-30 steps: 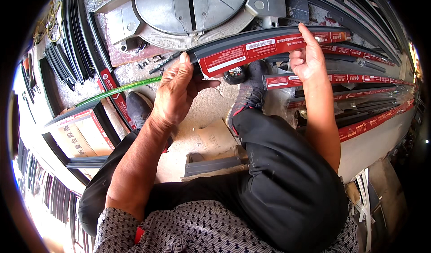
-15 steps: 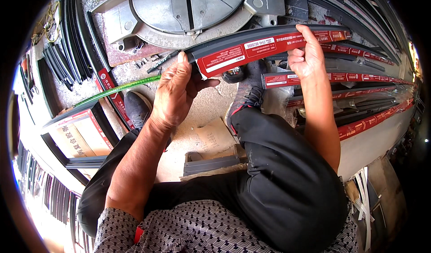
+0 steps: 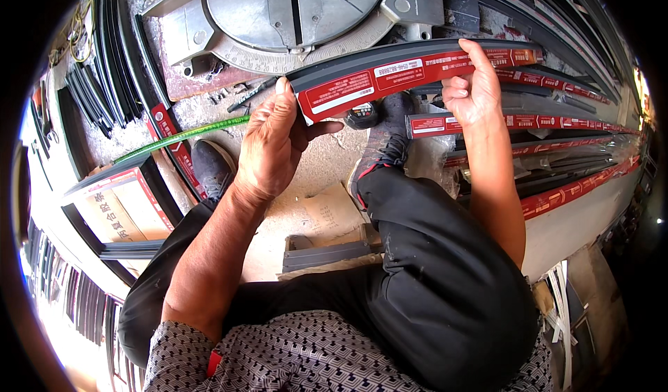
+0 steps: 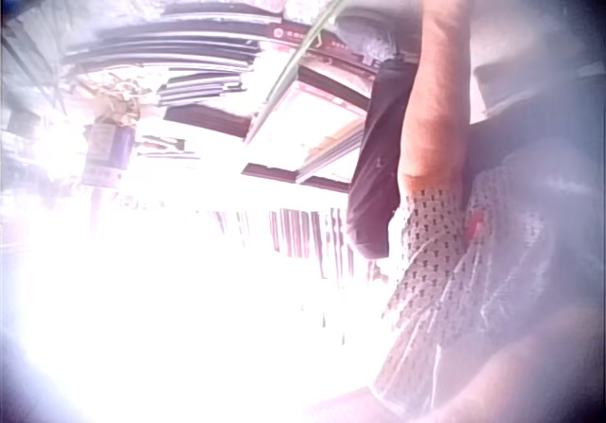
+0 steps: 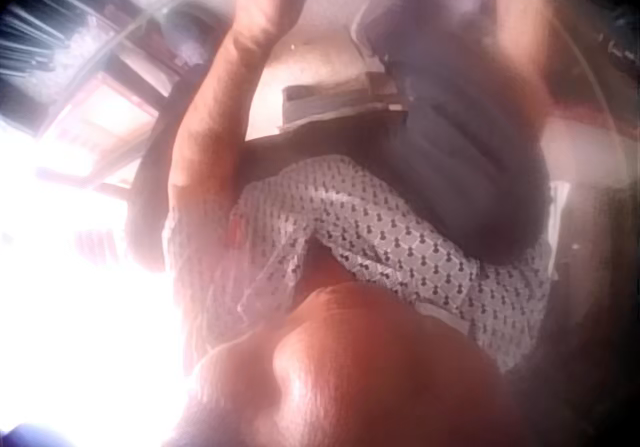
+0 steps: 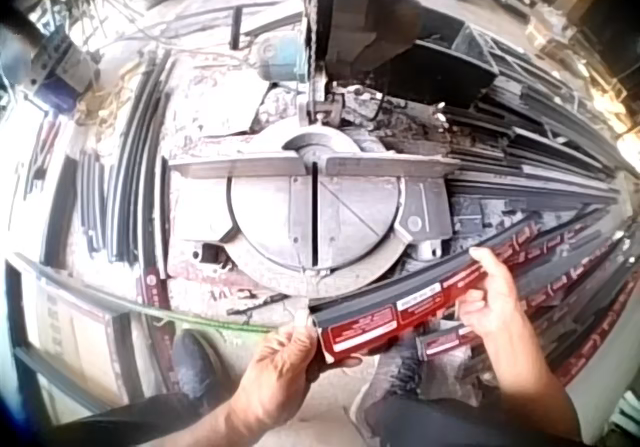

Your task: The person measures and cuts aluminum window frame profiles using a tape measure, marker, and miter saw. They then fit the cut pieces into a window frame assembly on the floor.

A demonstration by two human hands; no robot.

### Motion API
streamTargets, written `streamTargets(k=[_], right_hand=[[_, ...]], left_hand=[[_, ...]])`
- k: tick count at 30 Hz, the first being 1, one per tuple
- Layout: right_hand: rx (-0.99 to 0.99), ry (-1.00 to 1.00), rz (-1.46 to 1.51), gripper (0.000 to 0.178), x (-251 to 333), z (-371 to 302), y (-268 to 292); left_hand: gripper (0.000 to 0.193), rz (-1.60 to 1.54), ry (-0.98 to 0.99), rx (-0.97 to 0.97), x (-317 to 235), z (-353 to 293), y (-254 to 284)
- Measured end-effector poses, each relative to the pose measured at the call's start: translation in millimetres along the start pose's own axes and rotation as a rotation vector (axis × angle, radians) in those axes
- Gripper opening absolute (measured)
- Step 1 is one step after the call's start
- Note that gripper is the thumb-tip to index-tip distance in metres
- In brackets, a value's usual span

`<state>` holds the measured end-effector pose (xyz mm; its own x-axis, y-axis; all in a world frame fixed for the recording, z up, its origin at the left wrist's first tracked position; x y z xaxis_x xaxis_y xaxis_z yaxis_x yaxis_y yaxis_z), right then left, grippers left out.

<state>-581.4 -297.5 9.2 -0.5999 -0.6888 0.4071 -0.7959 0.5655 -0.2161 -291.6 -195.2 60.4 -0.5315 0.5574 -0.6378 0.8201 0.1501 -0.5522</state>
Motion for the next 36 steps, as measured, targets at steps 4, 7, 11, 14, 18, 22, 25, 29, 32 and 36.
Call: streamTargets(k=[4, 7, 11, 14, 18, 22, 25, 29, 32, 36], right_hand=[[0.0, 0.021, -0.012, 0.029, -0.1, 1.3, 1.3], [-0.01, 0.021, -0.023, 0.028, -1.1, 0.9, 0.8], [0.0, -0.001, -0.017, 0.027, -2.3, 2.3, 1.3], [0.002, -0.007, -0.017, 0.027, -1.9, 1.3, -1.2], [0.024, 0.018, 0.01, 0.026, -2.5, 4.2, 1.5], [0.072, 0.038, 0.035, 0.022, -2.4, 5.8, 4.5], [0.109, 0.029, 0.07, 0.02, -4.5, 8.1, 3.7], [0.104, 0.037, 0.096, 0.019, -7.2, 8.4, 3.5], [0.132, 0.041, 0.102, 0.018, -7.6, 11.1, 7.0], [0.19, 0.061, 0.097, 0.016, -9.2, 16.2, 12.9]], left_hand=[[0.057, -0.006, -0.002, -0.003, 1.7, 0.0, 0.9], [0.057, -0.022, -0.016, -0.016, 2.7, -0.4, 0.9], [0.056, -0.025, -0.022, -0.027, 5.4, 0.3, 1.8], [0.056, -0.015, -0.031, -0.034, 4.6, 0.6, 0.8], [0.057, -0.024, -0.04, -0.037, 4.2, 0.4, 0.7], [0.054, -0.033, -0.042, -0.019, -0.8, -1.2, -1.8], [0.044, 0.15, -0.082, -0.045, -5.0, -4.9, -7.8], [0.037, 0.206, -0.083, -0.162, 4.5, -1.4, -7.5], [0.034, 0.175, -0.103, -0.197, 3.8, -0.8, -10.2], [0.027, 0.134, -0.14, -0.217, 2.6, 0.4, -11.3]])
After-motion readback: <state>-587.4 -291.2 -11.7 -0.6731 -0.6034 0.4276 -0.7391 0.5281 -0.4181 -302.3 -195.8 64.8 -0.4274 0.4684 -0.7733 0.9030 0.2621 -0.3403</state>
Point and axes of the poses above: each hand's wrist, its own z-axis towards the middle knuckle, its own y-axis out of the back of the hand, x = y × z, the point moved 4 cm from there along z, towards the middle knuckle, and after that the axes turned 2 degrees about z, right-handed, at the moved point
